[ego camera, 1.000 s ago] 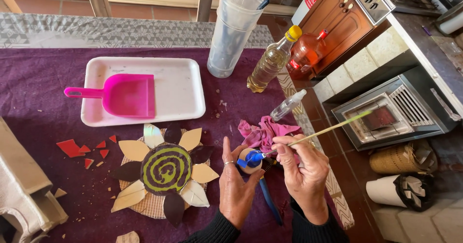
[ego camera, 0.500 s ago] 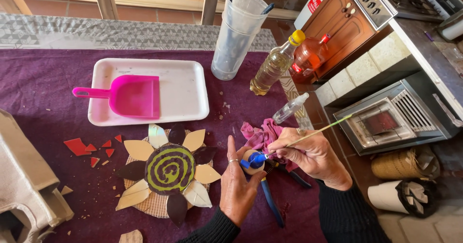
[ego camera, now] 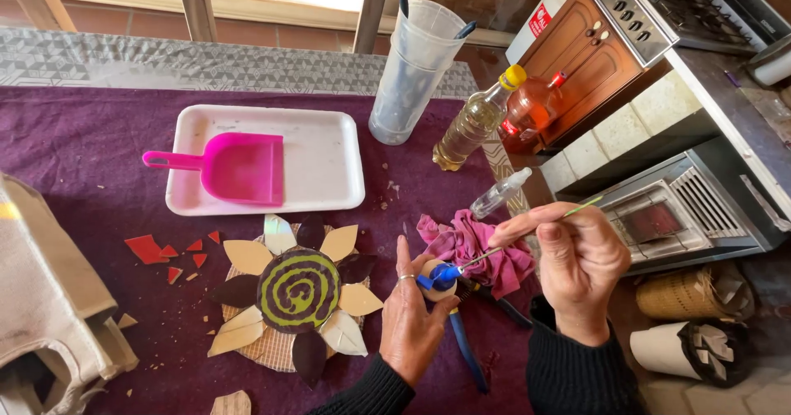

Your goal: Gluing decorative tiles onto a wooden sunflower base to create mosaic art.

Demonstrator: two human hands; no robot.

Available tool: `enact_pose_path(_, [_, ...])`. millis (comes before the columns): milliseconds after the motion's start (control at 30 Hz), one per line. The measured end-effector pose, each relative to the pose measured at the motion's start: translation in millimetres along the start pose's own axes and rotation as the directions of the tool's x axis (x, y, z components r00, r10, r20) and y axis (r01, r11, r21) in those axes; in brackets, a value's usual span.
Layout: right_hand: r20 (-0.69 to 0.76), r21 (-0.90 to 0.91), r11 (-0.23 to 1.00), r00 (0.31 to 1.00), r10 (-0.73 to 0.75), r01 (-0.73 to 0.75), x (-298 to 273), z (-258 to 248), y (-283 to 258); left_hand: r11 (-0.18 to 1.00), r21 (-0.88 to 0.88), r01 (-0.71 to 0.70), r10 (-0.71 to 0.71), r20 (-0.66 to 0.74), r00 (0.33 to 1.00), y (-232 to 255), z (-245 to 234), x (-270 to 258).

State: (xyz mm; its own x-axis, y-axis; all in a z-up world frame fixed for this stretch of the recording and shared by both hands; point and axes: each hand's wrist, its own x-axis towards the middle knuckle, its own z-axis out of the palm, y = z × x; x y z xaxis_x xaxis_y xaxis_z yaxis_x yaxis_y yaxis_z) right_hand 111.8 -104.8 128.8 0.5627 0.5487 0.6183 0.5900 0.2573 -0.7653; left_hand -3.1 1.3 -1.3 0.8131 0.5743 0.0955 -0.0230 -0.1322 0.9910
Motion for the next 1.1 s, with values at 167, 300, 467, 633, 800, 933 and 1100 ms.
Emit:
enact_pose_path(167, [-0.029,-0.379,0.923,0.996,-0.088,0.070,3,14,-25,1.000,0.003,-0.024,0.024,0.001,1.000,-1,0,0])
enact_pose_path(300, [0.073,-0.488,0.869,0.996,-0.059,0.087,-3,4,1,0.999,-0.014,-0.047,0.046,-0.011,0.999,-3,3,-2])
enact_pose_path(467, [0.160,-0.410,0.912,0.985,0.065,0.006,-19,9,6,0.997,0.008,-0.076,0.077,-0.035,0.996,-3,0,5])
enact_pose_path(633, [0.267,-0.502,0.826,0.954,-0.133,0.256,13,26,-20,0.998,-0.001,-0.064,0.064,-0.001,0.998,1,-2,6])
enact_pose_path(800, [-0.069,-0.278,0.931,0.962,-0.265,0.236,20,-4,-27,1.000,0.020,0.005,-0.004,0.000,1.000,3,-2,0])
enact_pose_path(933, [-0.141,-0.386,0.900,0.951,-0.275,0.203,44,-22,-51,1.000,-0.018,-0.003,0.003,0.008,1.000,4,-1,2])
enact_pose_path(1100, [-0.370,-0.216,0.976,0.924,-0.102,0.021,24,-34,1,0.988,-0.125,0.090,-0.090,0.004,0.996,12,-6,-3])
